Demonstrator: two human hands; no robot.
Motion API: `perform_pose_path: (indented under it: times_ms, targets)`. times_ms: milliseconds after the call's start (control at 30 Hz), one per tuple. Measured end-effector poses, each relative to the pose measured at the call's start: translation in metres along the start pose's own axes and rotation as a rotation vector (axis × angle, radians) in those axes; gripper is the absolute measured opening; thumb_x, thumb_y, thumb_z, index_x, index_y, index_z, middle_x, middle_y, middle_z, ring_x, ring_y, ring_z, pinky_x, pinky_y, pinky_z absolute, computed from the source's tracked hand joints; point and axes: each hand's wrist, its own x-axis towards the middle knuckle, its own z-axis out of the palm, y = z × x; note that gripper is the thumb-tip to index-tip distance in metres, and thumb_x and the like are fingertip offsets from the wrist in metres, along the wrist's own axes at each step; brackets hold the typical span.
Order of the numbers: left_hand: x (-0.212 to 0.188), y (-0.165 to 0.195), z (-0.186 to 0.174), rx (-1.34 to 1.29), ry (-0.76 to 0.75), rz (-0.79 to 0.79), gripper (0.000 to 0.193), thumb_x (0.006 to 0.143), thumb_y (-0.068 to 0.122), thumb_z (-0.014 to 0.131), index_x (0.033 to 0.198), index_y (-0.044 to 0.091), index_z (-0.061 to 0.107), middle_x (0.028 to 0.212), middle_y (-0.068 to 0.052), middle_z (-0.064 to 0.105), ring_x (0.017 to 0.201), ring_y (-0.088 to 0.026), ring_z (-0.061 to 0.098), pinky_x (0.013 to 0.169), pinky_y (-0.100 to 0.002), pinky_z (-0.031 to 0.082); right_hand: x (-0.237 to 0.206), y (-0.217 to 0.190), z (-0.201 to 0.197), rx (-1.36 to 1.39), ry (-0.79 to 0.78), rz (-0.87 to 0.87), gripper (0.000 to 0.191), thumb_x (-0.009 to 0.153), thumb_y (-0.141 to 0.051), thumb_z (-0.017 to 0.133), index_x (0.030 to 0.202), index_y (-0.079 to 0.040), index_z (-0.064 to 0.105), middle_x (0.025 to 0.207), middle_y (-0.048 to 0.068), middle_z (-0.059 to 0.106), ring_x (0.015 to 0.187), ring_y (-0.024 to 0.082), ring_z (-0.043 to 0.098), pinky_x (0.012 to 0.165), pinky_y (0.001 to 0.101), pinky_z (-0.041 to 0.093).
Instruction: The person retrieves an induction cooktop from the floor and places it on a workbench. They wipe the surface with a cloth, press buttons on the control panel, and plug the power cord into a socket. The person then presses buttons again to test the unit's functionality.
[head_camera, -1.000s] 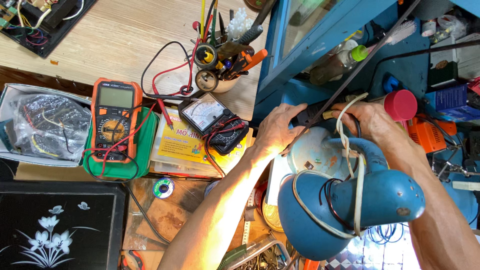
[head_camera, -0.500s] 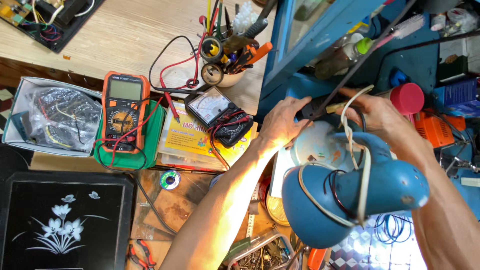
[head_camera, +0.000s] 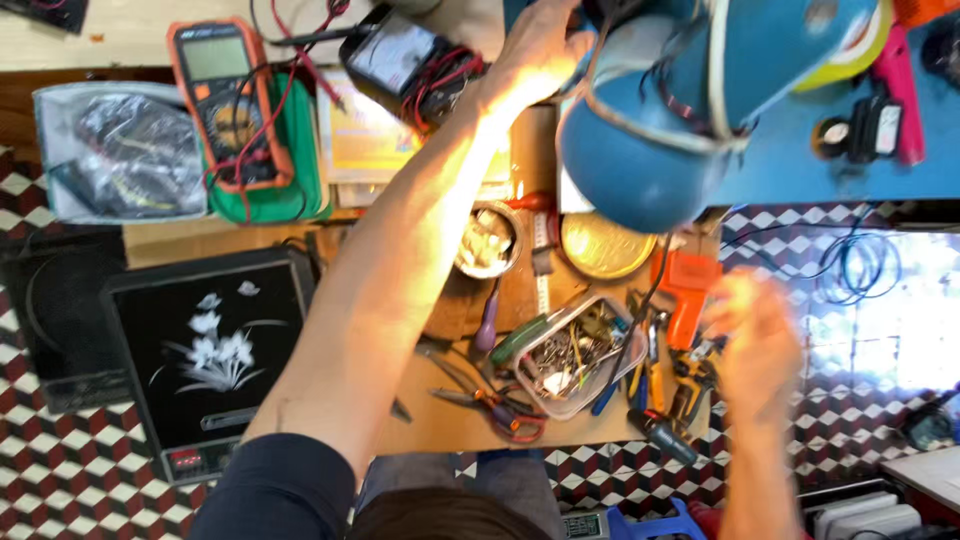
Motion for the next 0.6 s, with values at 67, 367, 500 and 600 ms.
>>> perform_pose_path:
  times_ms: [67, 367, 500, 600]
  targets:
    - [-0.016, 0.007, -0.012, 0.009, -0.198, -0.393, 0.035, 0.101, 0.031, 0.071, 0.127, 0.008, 0.065, 0.11, -0.016, 0.079, 0.103, -0.027, 0.079, 0.092, -0.039, 0.06, -0.052, 0.055, 0.031, -0.151, -0.143, 0.306, 0.043, 0.103, -0.038, 0.052, 0.134, -0.011, 0.063, 0.091, 0.008, 0.074, 0.076, 0.014, 0.069, 0.073, 0.0286, 0.054]
    - [-0.295, 0.124, -0.103, -0.325, 0.052, -0.575, 0.037, 0.101, 0.021, 0.065, 0.135, 0.007, 0.065, 0.093, -0.011, 0.074, 0.085, -0.016, 0.069, 0.076, -0.031, 0.058, -0.111, 0.168, 0.099, -0.252, -0.545, 0.185, 0.042, 0.105, -0.032, 0.062, 0.096, 0.008, 0.069, 0.073, 0.014, 0.066, 0.062, 0.019, 0.06, 0.058, 0.0311, 0.046]
    - [-0.416, 0.153, -0.158, -0.253, 0.021, -0.82, 0.036, 0.096, 0.021, 0.066, 0.13, 0.008, 0.066, 0.11, -0.013, 0.077, 0.096, -0.022, 0.077, 0.081, -0.033, 0.059, -0.099, 0.143, 0.116, 0.251, -0.643, 0.311, 0.029, 0.104, -0.021, 0.054, 0.109, 0.004, 0.068, 0.084, 0.014, 0.07, 0.06, 0.022, 0.064, 0.052, 0.0313, 0.049]
    - [-0.49, 0.161, -0.19, -0.092, 0.142, -0.918, 0.035, 0.095, 0.021, 0.066, 0.128, 0.009, 0.067, 0.111, -0.013, 0.077, 0.095, -0.023, 0.077, 0.081, -0.034, 0.061, -0.08, 0.122, 0.127, 0.368, -0.47, 0.253, 0.031, 0.108, -0.019, 0.053, 0.121, 0.008, 0.059, 0.095, 0.017, 0.07, 0.073, 0.027, 0.071, 0.066, 0.0332, 0.058]
